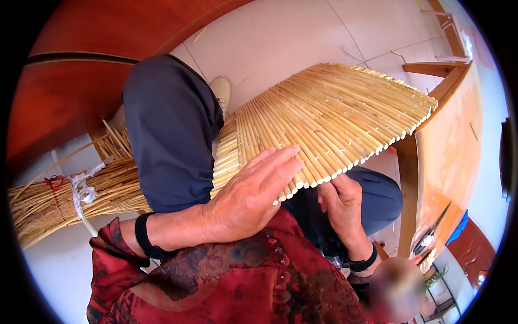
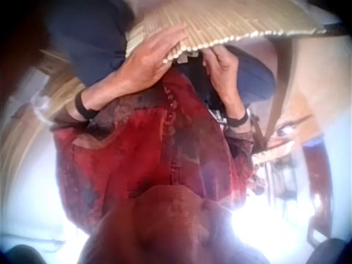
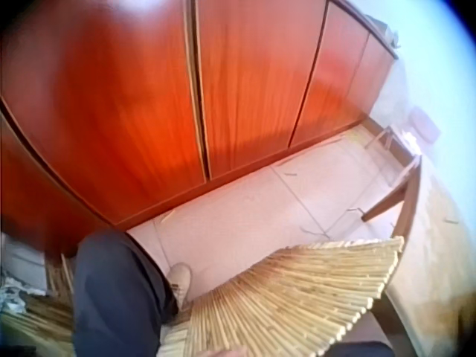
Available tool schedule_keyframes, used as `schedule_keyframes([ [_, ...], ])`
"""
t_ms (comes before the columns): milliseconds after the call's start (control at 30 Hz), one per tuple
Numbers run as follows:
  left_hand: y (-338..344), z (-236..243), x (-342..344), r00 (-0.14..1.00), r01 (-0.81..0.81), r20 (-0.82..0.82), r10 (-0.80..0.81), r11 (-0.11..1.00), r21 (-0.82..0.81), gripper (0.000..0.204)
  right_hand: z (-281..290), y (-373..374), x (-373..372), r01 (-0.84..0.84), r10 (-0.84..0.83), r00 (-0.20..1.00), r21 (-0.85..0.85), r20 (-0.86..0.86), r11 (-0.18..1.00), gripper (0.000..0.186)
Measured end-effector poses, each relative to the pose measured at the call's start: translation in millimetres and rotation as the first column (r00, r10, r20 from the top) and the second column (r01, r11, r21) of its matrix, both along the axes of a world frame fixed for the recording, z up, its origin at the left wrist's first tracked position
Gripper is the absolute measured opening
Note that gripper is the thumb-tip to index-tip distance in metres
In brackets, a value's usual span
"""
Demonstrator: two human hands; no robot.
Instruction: The person weaves a straw mat by passing a white thread through rows of straw stalks using a needle.
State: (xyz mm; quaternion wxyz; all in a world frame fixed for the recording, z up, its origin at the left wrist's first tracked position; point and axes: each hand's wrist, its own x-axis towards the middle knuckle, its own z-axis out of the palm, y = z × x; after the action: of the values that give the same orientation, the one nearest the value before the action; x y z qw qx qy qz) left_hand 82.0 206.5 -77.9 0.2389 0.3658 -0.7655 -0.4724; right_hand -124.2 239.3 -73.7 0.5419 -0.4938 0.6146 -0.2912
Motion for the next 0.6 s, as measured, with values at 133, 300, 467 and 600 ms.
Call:
schedule_keyframes([
  [133, 0.5, 0.6, 0.2, 0.998, -0.054, -0.024, 0.055, 0.998, 0.041, 0.069, -0.6, 0.3, -0.2, -0.019, 0.019, 0.999, -0.007, -0.03, 1.0, 0.015],
  [300, 2.8, -2.3, 0.3, 0.999, -0.045, -0.021, 0.046, 0.997, 0.055, 0.067, 5.1, 3.3, 2.2, 0.078, -0.075, 0.996, 0.094, -0.039, 0.993, 0.009],
  [467, 3.3, -6.2, -0.9, 0.999, -0.048, -0.015, 0.048, 0.998, -0.028, 0.062, 4.2, 4.7, 3.9, 0.093, -0.09, 0.995, 0.073, -0.043, 0.993, 0.01],
  [600, 3.8, -8.5, -2.5, 0.997, -0.068, -0.032, 0.066, 0.996, -0.061, 0.059, 6.7, 4.2, 4.0, 0.115, -0.115, 0.993, 0.118, -0.009, 0.986, 0.012],
])
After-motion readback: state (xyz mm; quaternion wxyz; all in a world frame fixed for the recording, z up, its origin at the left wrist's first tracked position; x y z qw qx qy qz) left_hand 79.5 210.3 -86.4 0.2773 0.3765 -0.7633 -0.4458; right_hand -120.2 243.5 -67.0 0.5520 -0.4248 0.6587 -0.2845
